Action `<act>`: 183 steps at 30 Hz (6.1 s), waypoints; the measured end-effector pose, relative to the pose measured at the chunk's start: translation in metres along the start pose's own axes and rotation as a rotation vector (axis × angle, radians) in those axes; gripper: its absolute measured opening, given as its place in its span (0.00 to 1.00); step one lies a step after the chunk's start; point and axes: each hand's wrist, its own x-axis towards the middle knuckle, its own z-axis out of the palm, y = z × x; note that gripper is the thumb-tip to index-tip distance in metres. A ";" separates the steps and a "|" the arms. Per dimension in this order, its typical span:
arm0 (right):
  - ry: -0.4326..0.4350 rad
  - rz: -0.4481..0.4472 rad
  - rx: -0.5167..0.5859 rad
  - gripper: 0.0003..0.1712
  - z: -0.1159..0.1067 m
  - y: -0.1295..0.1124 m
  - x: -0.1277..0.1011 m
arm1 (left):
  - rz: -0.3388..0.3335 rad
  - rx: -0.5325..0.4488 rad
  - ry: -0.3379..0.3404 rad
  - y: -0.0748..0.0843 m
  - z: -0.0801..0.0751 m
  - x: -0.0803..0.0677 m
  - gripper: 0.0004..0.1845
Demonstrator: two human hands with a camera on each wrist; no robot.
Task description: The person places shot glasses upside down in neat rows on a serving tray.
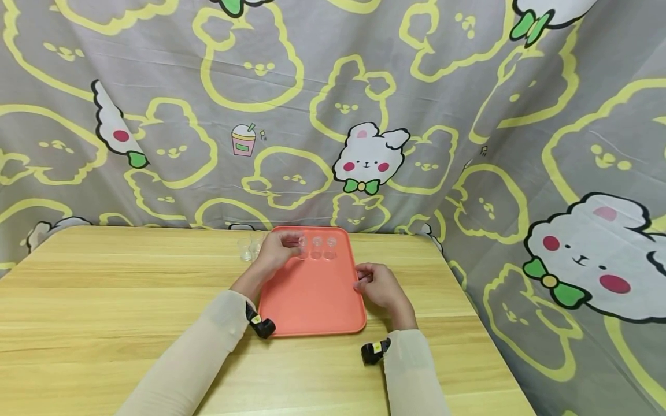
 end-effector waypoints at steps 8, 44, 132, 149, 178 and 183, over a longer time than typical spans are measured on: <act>0.002 0.009 0.002 0.24 0.001 -0.001 -0.001 | 0.004 0.019 0.011 0.001 -0.001 0.000 0.21; -0.006 -0.027 -0.003 0.24 0.000 -0.003 -0.003 | 0.099 -0.077 0.061 0.061 -0.076 -0.007 0.19; -0.004 -0.007 -0.008 0.24 0.001 -0.001 -0.004 | 0.041 0.355 -0.238 -0.028 -0.148 -0.001 0.18; -0.002 0.011 -0.004 0.24 0.001 -0.002 -0.004 | -0.005 0.272 -0.112 -0.016 -0.154 -0.007 0.20; 0.014 -0.012 -0.019 0.24 0.002 -0.001 -0.005 | 0.121 0.172 0.038 0.051 -0.153 -0.001 0.22; 0.017 -0.008 -0.024 0.24 0.002 -0.002 -0.006 | 0.132 0.242 0.014 0.060 -0.150 0.001 0.22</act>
